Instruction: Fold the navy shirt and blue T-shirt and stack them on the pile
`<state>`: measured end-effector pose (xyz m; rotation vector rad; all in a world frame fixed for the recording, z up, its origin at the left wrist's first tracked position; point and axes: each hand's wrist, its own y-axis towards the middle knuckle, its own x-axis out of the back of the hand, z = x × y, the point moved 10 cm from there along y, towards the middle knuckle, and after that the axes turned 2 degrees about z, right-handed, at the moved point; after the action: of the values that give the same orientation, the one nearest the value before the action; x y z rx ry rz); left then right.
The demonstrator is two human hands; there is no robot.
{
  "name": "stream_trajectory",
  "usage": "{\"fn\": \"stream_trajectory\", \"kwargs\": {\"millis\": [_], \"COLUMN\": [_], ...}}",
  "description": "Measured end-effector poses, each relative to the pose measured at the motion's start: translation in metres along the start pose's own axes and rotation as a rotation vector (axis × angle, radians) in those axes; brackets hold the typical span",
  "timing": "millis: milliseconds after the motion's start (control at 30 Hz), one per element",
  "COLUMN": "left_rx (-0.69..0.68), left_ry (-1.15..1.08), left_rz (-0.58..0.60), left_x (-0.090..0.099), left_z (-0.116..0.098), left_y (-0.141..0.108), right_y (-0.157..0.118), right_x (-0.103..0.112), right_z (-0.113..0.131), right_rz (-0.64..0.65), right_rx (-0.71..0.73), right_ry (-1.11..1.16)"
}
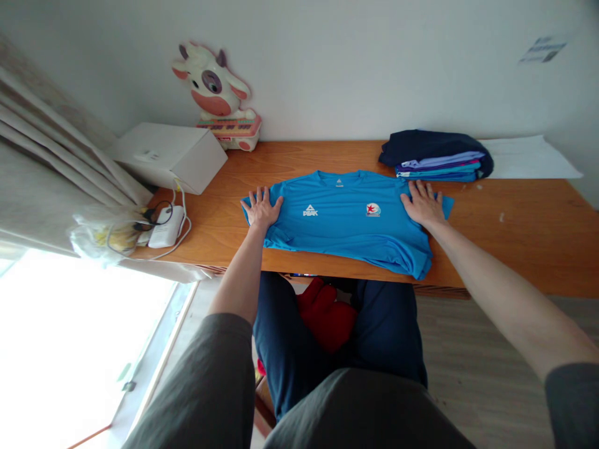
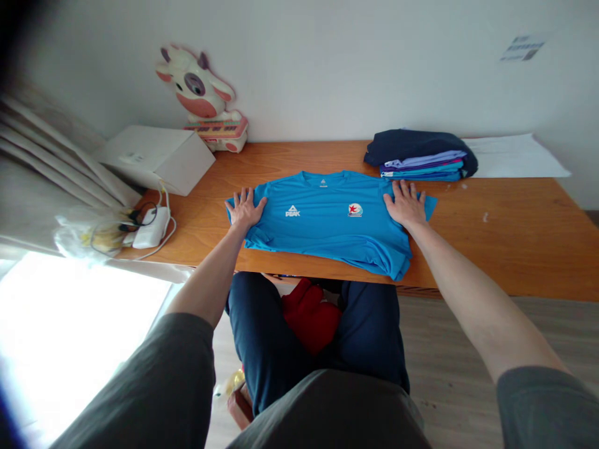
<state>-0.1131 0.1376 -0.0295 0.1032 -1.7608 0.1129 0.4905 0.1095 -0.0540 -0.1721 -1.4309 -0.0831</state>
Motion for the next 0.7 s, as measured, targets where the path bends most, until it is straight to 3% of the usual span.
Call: {"fn": "stream_trajectory", "kwargs": {"millis": [700], "left_rx": [0.006], "left_ry": [0.006], "left_rz": [0.024], "left_x": [-0.0055], "left_z": [0.0028], "left_y": [0.0048], "right_y": [-0.0039], "right_x": [0.0060], "right_z": [0.0053], "right_rz": [0.002], "right_rx": [-0.010], "right_ry": [-0.002]}}
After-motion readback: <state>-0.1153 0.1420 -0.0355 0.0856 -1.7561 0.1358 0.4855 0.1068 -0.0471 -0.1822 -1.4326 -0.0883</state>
